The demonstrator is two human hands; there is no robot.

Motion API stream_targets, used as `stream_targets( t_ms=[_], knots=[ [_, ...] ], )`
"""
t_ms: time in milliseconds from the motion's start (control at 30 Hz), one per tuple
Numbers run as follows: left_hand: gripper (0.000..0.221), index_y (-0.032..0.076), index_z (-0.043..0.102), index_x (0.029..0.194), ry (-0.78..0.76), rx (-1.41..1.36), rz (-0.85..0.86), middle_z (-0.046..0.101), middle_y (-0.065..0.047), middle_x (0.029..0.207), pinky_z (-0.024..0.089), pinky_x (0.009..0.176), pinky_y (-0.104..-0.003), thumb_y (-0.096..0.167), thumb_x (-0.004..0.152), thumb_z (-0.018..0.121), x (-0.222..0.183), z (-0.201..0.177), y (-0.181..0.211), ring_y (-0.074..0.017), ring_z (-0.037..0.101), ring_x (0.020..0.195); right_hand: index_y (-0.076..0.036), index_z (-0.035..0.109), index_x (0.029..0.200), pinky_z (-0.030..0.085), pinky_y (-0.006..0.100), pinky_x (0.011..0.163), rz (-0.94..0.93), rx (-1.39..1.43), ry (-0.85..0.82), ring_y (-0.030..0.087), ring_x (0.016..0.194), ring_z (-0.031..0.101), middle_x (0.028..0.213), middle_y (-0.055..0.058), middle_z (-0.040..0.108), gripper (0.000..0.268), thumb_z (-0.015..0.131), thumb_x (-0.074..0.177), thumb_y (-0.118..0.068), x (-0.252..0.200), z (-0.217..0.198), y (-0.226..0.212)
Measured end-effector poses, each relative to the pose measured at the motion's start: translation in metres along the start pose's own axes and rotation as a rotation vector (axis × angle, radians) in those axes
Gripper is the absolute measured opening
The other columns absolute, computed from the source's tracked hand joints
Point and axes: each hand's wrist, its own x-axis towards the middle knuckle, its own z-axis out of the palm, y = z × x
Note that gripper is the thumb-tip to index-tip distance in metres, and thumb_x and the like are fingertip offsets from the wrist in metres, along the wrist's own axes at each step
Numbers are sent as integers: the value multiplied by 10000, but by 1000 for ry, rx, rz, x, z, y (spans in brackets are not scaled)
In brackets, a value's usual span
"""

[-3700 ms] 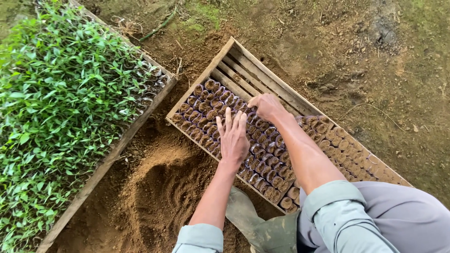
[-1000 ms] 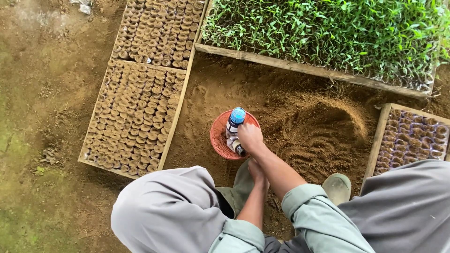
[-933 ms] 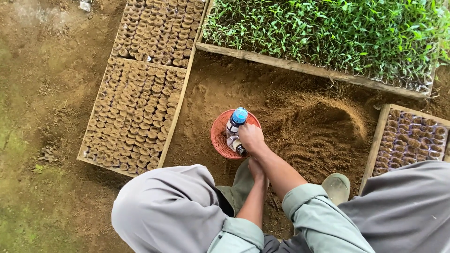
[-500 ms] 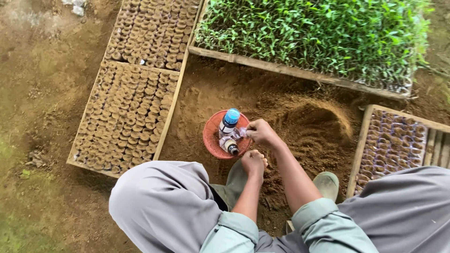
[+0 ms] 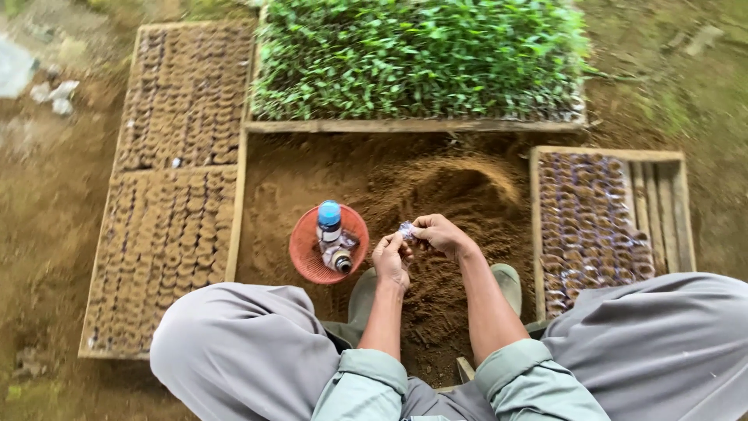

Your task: Wrapping individual soil blocks with plastic film and arranging them in a wooden tray.

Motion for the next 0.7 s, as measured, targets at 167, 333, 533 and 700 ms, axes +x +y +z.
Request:
stream_targets(
  t_ms=[167, 333, 533, 700],
  knots=[
    [116, 106, 659, 863, -63, 89, 6, 596, -53, 632, 553, 452, -207, 166, 949, 710, -19, 25, -2, -139, 626, 529, -34, 698, 856, 466, 196, 461, -5, 55, 61, 135, 564, 649, 726, 119, 725, 137, 621, 955, -89, -17, -29, 10],
    [84, 111, 664, 878, -84, 139, 73, 615, -69, 652, 590, 480, -252, 145, 930, 720, -10, 32, -20, -166, 664, 560, -19, 708, 867, 538, 227, 488, -50, 215, 190, 168, 599, 690, 742, 158, 729, 199, 626, 984, -157, -39, -46, 12],
    [73, 76, 696, 904, -130, 336, 197, 637, -66, 676, 608, 524, -289, 138, 923, 729, -12, 43, -33, -156, 680, 578, 22, 711, 856, 550, 237, 496, -129, 143, 219, 166, 614, 675, 717, 153, 701, 134, 776, 881, -93, -68, -51, -5],
    [132, 94, 664, 861, -130, 319, 169, 654, -83, 674, 623, 538, -316, 180, 942, 722, -22, 46, -22, -183, 712, 598, 4, 732, 853, 562, 231, 526, -106, 244, 229, 142, 621, 670, 715, 141, 714, 97, 753, 889, -84, -44, -70, 37]
  ],
)
